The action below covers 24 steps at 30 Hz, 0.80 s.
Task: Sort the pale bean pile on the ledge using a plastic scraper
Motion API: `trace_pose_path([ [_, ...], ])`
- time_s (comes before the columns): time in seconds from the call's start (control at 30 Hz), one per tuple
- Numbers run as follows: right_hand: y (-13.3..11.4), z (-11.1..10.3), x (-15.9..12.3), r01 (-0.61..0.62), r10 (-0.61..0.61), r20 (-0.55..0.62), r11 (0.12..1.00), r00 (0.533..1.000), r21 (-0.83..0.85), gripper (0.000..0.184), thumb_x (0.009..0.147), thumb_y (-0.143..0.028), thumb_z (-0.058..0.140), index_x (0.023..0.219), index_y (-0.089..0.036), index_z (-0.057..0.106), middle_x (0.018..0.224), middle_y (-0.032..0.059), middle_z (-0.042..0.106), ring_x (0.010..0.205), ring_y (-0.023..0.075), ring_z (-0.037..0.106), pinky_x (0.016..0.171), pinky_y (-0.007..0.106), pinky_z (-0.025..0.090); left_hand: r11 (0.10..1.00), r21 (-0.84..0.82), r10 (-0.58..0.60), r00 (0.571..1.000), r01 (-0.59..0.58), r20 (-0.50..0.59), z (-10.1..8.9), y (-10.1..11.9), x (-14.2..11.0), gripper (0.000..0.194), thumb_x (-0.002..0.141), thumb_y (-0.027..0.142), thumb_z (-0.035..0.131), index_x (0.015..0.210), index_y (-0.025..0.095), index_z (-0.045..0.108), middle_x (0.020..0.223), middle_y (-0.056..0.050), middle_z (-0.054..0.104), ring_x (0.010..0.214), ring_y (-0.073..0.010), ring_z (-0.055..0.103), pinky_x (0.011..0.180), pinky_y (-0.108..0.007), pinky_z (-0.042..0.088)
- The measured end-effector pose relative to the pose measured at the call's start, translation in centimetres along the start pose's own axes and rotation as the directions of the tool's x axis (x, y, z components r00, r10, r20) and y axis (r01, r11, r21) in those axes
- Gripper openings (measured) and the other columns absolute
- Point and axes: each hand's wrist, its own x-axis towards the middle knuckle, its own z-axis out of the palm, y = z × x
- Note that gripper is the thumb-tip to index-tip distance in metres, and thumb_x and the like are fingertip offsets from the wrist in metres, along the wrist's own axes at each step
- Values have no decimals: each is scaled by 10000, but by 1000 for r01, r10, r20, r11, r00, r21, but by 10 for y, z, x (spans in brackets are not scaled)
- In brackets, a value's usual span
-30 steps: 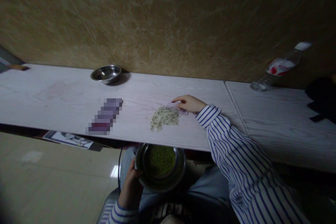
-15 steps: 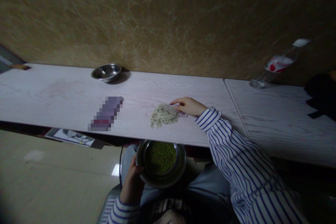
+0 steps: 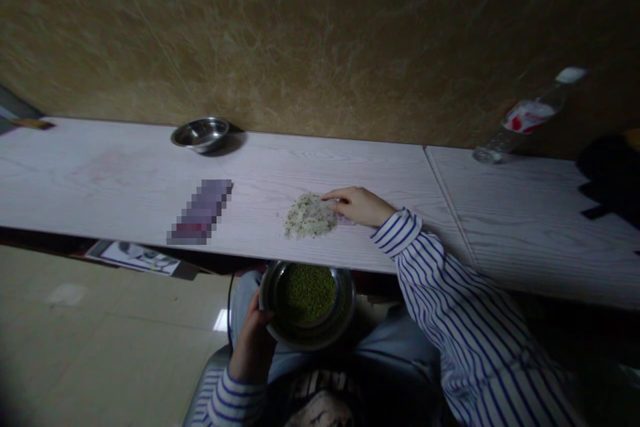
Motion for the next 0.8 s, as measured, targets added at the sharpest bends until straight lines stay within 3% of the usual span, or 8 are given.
trace_pose_path([
  [0.47, -14, 0, -20, -30, 25, -31, 985, 999, -170, 372, 975, -244, 567, 1310, -253, 728, 846, 48, 784, 763, 196, 678, 761, 323, 492, 999, 40, -20, 1000, 20, -4, 1, -1, -1, 585, 719, 282, 720, 1304, 273, 702, 1313, -71, 725, 1395, -388, 500, 1123, -510, 404],
  [0.67, -15, 0, -29, -10, 0, -60, 984, 998, -179, 385, 969, -242, 567, 1317, -296, 723, 1086, 66, 804, 817, 214, 704, 815, 358, 520, 999, -16, -30, 1000, 31, 2, 1, -2, -1, 596, 709, 248, 719, 1304, 283, 703, 1291, -52, 735, 1375, -381, 519, 1094, -485, 434],
  [0.8, -11, -1, -33, -25, 10, -82, 984, 997, -175, 394, 957, -241, 563, 1310, -291, 729, 1014, 59, 809, 755, 200, 682, 795, 350, 523, 999, 14, -33, 999, 33, 8, 1, -2, -1, 590, 720, 251, 704, 1308, 296, 702, 1331, -53, 718, 1389, -387, 503, 1069, -478, 461],
])
